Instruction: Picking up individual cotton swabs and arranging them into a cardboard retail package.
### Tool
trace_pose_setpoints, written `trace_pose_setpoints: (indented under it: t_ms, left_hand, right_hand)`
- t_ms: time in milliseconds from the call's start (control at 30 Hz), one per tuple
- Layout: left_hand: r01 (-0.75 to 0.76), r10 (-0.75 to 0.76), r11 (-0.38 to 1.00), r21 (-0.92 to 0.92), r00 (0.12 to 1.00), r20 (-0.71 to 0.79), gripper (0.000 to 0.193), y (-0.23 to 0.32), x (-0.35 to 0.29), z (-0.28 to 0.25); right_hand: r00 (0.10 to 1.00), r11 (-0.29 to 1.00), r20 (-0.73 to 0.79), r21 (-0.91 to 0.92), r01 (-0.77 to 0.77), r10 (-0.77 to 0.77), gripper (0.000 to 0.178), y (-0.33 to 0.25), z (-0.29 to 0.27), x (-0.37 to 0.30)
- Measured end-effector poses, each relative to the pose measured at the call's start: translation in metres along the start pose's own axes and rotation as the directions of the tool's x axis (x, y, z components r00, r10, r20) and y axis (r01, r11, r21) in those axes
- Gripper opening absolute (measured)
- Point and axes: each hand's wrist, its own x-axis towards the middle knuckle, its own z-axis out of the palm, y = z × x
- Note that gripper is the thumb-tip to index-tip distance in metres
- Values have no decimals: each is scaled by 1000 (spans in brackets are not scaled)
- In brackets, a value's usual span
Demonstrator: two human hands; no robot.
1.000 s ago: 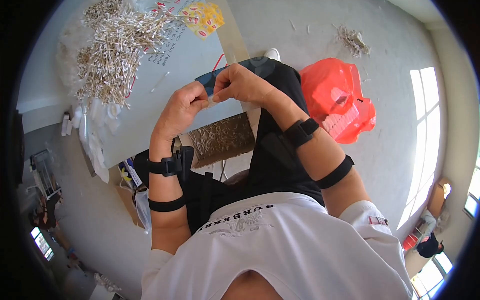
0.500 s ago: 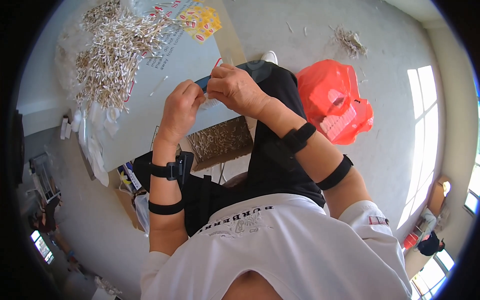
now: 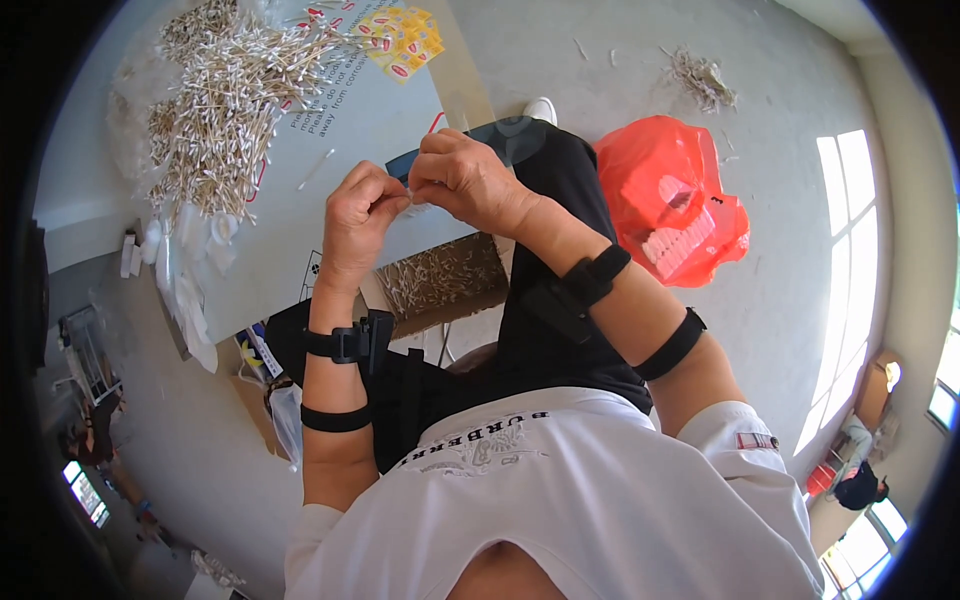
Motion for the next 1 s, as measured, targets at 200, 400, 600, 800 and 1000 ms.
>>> trace_pose_setpoints:
  t_ms: [200, 400, 600, 800, 1000]
  left_hand:
    - [-169, 179, 948, 270, 984, -15, 16, -1, -6, 9]
    - [-153, 156, 960, 235, 988, 5, 16, 1, -2, 6]
    - [-167, 169, 970, 177, 986, 6, 16, -3, 5, 1]
    - [-256, 294, 876, 408, 955, -31, 16, 5, 6, 4]
    - [-185, 236, 914, 362, 967, -101, 16, -3, -1, 15]
  right_hand:
    - [994, 945, 79, -314, 96, -75, 18, -1, 4, 0]
    - [998, 957, 14, -285, 60, -58, 16, -1, 5, -1]
    - [996, 988, -53, -145, 60, -68, 14, 4, 3, -1]
    - [970, 888, -36, -412, 206, -242, 11, 3, 6, 3]
    - [980, 924, -51, -347, 164, -193, 14, 3, 10, 3]
